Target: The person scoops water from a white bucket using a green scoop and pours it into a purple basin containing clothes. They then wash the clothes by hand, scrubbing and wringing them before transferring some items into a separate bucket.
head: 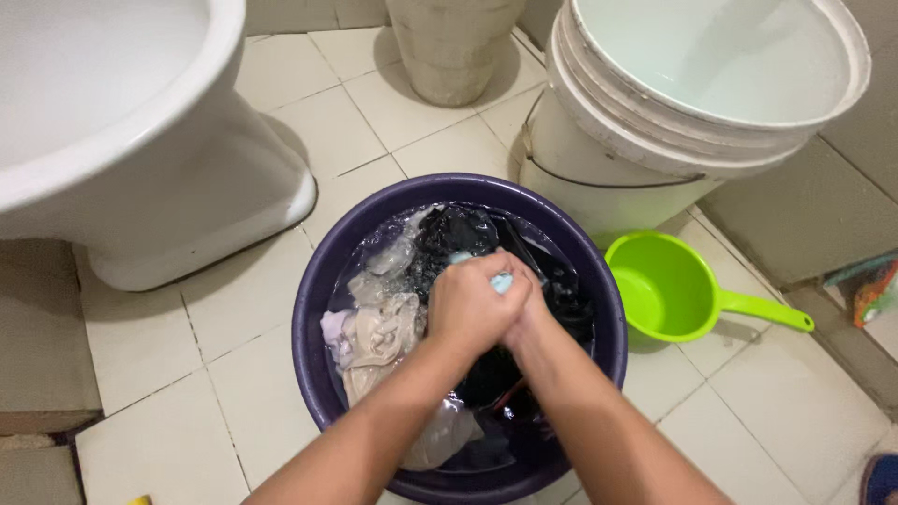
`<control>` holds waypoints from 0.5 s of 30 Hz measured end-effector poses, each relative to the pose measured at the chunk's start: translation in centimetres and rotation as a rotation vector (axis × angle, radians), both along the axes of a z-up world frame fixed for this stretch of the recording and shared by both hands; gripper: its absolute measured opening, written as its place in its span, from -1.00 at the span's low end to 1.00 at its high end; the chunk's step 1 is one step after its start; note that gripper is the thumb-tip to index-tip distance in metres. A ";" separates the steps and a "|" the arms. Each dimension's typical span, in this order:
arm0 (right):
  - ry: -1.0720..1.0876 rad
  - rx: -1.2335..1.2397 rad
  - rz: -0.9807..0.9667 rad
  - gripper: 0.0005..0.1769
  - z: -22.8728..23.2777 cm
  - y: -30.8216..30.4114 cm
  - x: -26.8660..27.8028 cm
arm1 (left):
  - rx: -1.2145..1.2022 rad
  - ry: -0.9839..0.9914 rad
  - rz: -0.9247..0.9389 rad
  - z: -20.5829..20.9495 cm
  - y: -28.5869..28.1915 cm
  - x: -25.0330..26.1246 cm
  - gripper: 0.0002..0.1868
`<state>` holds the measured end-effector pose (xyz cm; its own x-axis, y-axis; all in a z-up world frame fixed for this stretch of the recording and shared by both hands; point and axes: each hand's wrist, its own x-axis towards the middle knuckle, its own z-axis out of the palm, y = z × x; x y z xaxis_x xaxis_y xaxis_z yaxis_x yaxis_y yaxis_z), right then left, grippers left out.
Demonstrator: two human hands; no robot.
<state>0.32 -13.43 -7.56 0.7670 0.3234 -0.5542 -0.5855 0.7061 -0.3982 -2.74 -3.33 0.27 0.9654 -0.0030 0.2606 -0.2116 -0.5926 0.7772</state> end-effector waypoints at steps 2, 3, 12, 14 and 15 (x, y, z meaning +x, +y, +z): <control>-0.114 0.302 0.142 -0.57 -2.3 -1.8 0.5 | -0.035 0.203 0.061 0.0 1.2 2.3 -0.77; -0.224 0.531 0.233 -0.57 -3.6 -2.2 0.5 | -0.054 0.304 0.092 -0.1 1.5 3.2 -0.77; -0.036 -0.161 0.086 -0.64 0.8 -4.2 -2.3 | 0.163 0.097 -0.048 -0.1 1.4 4.1 -0.68; -0.203 -0.409 0.136 -0.62 0.5 -4.1 -2.1 | 0.326 0.117 -0.025 -0.5 3.8 3.9 -0.65; -0.337 -0.602 0.106 -0.61 0.0 -3.6 -1.5 | 0.410 0.122 -0.007 -0.9 4.9 3.8 -0.61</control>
<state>-1.14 -17.07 -7.53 0.9100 0.1172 -0.3977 -0.4146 0.2519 -0.8745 1.02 1.53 -0.66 0.9887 -0.0894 0.1202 -0.1379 -0.8566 0.4972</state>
